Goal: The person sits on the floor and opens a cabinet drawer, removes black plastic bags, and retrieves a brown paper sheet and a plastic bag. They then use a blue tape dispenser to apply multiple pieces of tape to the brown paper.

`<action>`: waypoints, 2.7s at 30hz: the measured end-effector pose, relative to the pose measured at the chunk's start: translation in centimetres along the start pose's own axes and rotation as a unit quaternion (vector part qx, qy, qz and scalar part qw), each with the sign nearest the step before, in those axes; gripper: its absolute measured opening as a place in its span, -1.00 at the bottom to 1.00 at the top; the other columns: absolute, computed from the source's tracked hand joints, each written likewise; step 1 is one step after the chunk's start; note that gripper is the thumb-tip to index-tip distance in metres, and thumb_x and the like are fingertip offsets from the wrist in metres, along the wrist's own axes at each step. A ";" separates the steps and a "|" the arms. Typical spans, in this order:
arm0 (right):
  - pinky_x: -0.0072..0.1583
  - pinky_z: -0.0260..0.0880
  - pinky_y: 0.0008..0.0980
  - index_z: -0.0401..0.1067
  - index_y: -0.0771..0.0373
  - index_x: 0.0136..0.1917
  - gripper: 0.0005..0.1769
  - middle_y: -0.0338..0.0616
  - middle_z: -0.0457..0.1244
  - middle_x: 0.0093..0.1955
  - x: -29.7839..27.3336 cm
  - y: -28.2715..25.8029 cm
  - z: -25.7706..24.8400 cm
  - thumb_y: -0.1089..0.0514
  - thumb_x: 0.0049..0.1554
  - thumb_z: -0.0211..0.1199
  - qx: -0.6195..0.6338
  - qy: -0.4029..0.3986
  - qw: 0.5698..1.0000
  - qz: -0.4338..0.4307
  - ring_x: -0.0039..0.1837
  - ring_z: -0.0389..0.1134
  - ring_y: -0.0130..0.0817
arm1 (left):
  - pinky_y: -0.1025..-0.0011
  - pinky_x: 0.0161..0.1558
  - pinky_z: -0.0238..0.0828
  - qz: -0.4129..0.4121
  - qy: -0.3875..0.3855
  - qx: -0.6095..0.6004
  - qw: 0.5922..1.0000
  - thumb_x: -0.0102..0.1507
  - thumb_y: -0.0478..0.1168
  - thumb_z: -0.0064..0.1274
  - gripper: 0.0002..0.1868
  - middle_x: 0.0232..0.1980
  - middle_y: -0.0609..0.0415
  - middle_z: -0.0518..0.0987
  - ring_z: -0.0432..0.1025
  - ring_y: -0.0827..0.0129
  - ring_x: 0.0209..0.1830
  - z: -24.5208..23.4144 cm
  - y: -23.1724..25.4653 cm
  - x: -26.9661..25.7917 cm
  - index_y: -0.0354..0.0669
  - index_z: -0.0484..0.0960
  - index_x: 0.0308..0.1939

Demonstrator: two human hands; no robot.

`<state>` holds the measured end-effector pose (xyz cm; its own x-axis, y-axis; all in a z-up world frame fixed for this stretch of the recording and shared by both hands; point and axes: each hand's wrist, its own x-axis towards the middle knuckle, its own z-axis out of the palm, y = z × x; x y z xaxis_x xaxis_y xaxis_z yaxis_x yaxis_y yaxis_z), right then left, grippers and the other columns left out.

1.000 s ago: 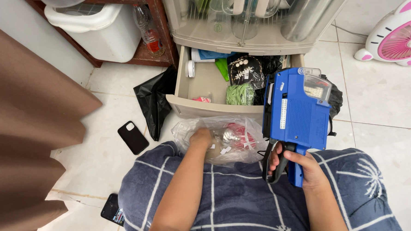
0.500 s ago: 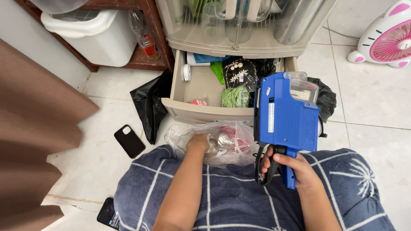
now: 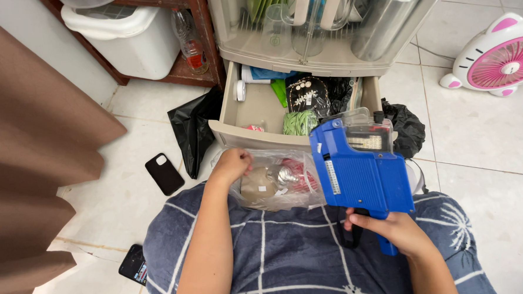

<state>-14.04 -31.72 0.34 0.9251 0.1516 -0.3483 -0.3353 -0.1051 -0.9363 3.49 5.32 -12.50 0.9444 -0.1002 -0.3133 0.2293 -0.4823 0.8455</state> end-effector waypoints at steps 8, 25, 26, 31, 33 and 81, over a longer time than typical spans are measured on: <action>-0.10 0.49 -0.22 0.52 0.40 -0.06 -0.73 0.04 0.44 -0.26 -0.7 0.6 -0.2 0.18 0.01 0.38 0.023 0.040 0.998 0.046 -0.17 0.52 -0.15 | 0.20 0.21 0.43 -0.154 -0.039 0.294 0.943 0.23 -0.28 0.05 -0.64 0.22 -0.27 0.54 0.45 -0.03 0.26 7.5 -6.7 4.7 -0.31 0.67 0.09; -0.15 0.44 -0.33 0.52 0.34 -0.08 -0.79 -0.07 0.43 -0.25 -0.6 0.6 0.5 0.18 0.03 0.38 0.016 0.007 0.999 0.045 -0.19 0.49 -0.28 | 0.06 0.03 0.49 0.090 0.175 0.194 0.961 0.25 -0.28 0.02 -0.85 -0.12 -0.29 0.65 0.55 -0.13 -0.05 7.8 1.4 -0.6 -0.25 0.68 -0.22; -0.15 0.44 -0.34 0.52 0.34 -0.09 -0.79 -0.08 0.43 -0.25 -0.5 0.5 0.5 0.17 0.03 0.38 0.017 0.004 0.999 0.045 -0.19 0.49 -0.28 | 0.06 0.03 0.50 0.095 0.180 0.208 0.957 0.25 -0.31 -0.01 -0.84 -0.11 -0.28 0.65 0.56 -0.13 -0.05 7.8 1.7 -0.8 -0.25 0.67 -0.19; -0.13 0.46 -0.33 0.53 0.33 -0.08 -0.77 -0.08 0.44 -0.25 -0.5 0.6 0.2 0.15 0.02 0.38 0.019 0.012 0.998 0.058 -0.18 0.50 -0.28 | 0.05 0.08 0.51 0.012 0.130 0.267 0.955 0.32 -0.37 -0.13 -0.68 0.04 -0.29 0.63 0.54 -0.14 0.06 9.0 1.1 -1.4 -0.15 0.62 0.11; -0.14 0.44 -0.35 0.53 0.33 -0.08 -0.76 -0.07 0.44 -0.25 -0.4 0.9 0.2 0.13 0.04 0.37 0.018 0.011 0.998 0.064 -0.18 0.50 -0.27 | 0.07 0.15 0.45 -0.072 0.060 0.242 0.966 0.34 -0.31 -0.12 -0.61 0.18 -0.27 0.52 0.46 -0.11 0.18 9.2 0.3 -1.6 -0.05 0.50 0.26; -0.04 0.49 -0.26 0.49 0.30 -0.04 -0.75 -0.07 0.39 -0.21 0.1 5.2 -0.6 0.13 0.05 0.35 0.187 -0.097 0.975 0.069 -0.13 0.47 -0.22 | 0.20 -0.08 0.49 0.131 0.189 0.079 0.970 0.04 -0.53 0.17 -0.83 -0.20 -0.15 0.57 0.53 0.01 -0.15 11.1 -0.6 -2.4 -0.23 0.65 -0.35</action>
<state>-15.58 -32.89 -4.58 0.8276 0.3481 -0.4403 -0.5293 0.2229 -0.8186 -1.53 -3.77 -17.01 0.9912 0.0749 0.1091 -0.0403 -0.6144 0.7879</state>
